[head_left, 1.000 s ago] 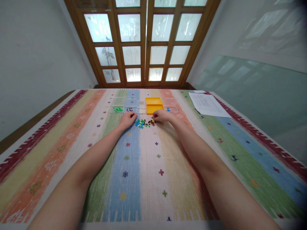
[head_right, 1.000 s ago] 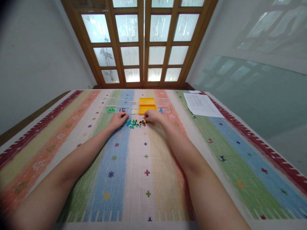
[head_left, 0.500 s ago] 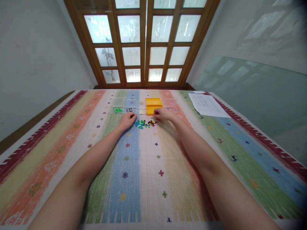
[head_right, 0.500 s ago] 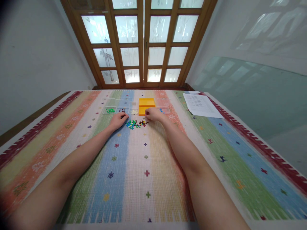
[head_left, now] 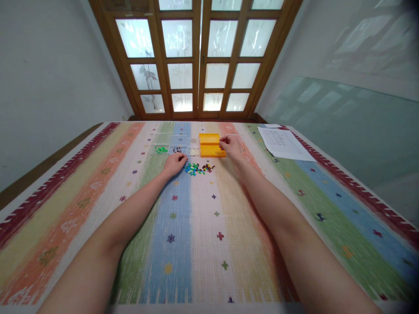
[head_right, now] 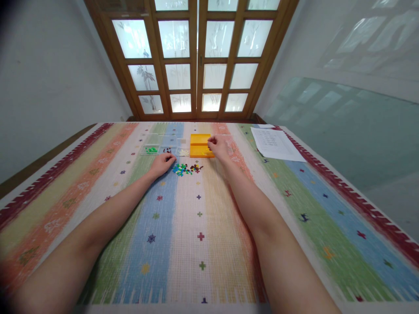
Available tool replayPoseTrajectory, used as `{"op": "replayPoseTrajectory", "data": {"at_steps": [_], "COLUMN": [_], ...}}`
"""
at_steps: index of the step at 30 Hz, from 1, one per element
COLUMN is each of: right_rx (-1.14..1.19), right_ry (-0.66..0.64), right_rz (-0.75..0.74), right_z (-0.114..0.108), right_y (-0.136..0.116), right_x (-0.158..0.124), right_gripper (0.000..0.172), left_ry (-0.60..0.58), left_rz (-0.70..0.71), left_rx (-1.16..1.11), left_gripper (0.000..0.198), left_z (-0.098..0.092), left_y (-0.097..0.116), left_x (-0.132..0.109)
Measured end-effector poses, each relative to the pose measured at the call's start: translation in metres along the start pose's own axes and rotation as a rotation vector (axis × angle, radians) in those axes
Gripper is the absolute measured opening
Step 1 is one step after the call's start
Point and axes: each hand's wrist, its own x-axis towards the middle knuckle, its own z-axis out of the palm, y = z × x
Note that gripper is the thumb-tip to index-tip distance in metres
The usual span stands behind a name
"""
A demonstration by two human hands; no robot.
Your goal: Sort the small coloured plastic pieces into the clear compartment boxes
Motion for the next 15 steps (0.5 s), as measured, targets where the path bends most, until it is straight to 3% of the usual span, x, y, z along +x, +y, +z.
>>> {"op": "replayPoseTrajectory", "data": {"at_steps": [3,7,11,15], "right_rx": [0.04,0.054,0.033,0.011], "right_ry": [-0.043,-0.058,-0.063,-0.048], "right_rz": [0.014,-0.011,-0.013,-0.012], "right_z": [0.0,-0.003,-0.004,0.003], "right_y": [0.001,-0.003,-0.004,0.002], "right_x": [-0.001,-0.001,0.0,-0.001], "right_gripper": [0.031,0.022,0.019,0.019], "left_ry": [0.001,-0.018,-0.043,-0.145], "left_rz": [-0.005,0.025,0.214,0.421], "left_rx": [0.006,0.058,0.231,0.302], "left_gripper": [0.027,0.026,0.025,0.028], "left_z": [0.0,-0.003,-0.005,0.002], "left_y": [0.0,0.003,0.022,0.051], "left_x": [0.0,-0.002,-0.009,-0.017]}}
